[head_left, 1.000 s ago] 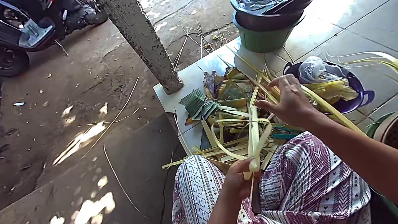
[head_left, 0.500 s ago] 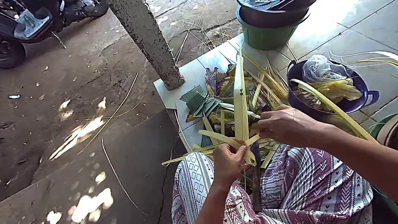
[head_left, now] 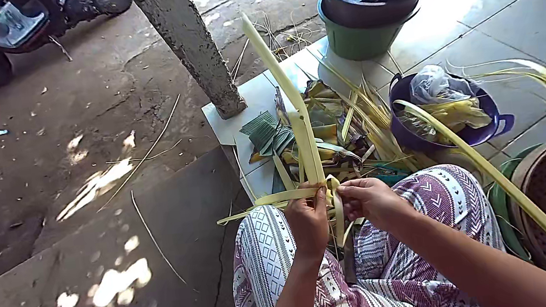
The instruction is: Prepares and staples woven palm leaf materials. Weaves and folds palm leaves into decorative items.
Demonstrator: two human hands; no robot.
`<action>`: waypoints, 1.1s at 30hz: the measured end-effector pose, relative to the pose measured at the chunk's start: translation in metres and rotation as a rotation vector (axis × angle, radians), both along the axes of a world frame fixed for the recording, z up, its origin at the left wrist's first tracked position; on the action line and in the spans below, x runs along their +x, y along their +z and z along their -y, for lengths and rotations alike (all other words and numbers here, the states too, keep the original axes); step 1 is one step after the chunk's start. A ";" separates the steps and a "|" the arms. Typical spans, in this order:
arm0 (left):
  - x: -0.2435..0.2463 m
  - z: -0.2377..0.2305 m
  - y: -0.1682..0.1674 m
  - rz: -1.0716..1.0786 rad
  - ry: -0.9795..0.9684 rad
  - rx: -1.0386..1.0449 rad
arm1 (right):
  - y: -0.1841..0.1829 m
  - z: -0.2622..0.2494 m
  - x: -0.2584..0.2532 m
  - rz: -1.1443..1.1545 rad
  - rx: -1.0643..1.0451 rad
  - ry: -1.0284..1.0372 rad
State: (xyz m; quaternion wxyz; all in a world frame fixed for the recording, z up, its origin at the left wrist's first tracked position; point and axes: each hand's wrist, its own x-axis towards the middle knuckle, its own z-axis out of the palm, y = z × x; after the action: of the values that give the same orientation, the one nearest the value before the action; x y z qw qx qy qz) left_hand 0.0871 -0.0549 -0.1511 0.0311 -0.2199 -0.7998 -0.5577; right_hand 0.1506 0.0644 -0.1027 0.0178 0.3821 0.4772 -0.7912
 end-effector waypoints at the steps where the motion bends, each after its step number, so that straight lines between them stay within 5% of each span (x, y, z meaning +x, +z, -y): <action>1: 0.001 0.000 -0.001 0.007 -0.005 0.019 | 0.000 0.003 0.000 0.001 -0.034 -0.026; 11: 0.003 0.000 0.010 0.414 -0.122 0.261 | 0.003 0.010 0.000 -0.112 0.142 -0.133; 26: 0.009 -0.002 0.019 0.644 -0.193 0.451 | -0.013 0.010 0.008 -0.140 0.475 -0.259; 33: 0.008 0.001 0.022 0.629 -0.189 0.379 | -0.015 0.006 0.010 -0.136 0.389 -0.218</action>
State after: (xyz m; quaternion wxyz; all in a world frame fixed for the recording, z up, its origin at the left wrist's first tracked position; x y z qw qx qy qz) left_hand 0.0948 -0.0554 -0.1286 -0.2271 -0.1010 -0.6290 -0.7365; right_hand 0.1603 0.0584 -0.1174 -0.1738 0.3732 0.5767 -0.7057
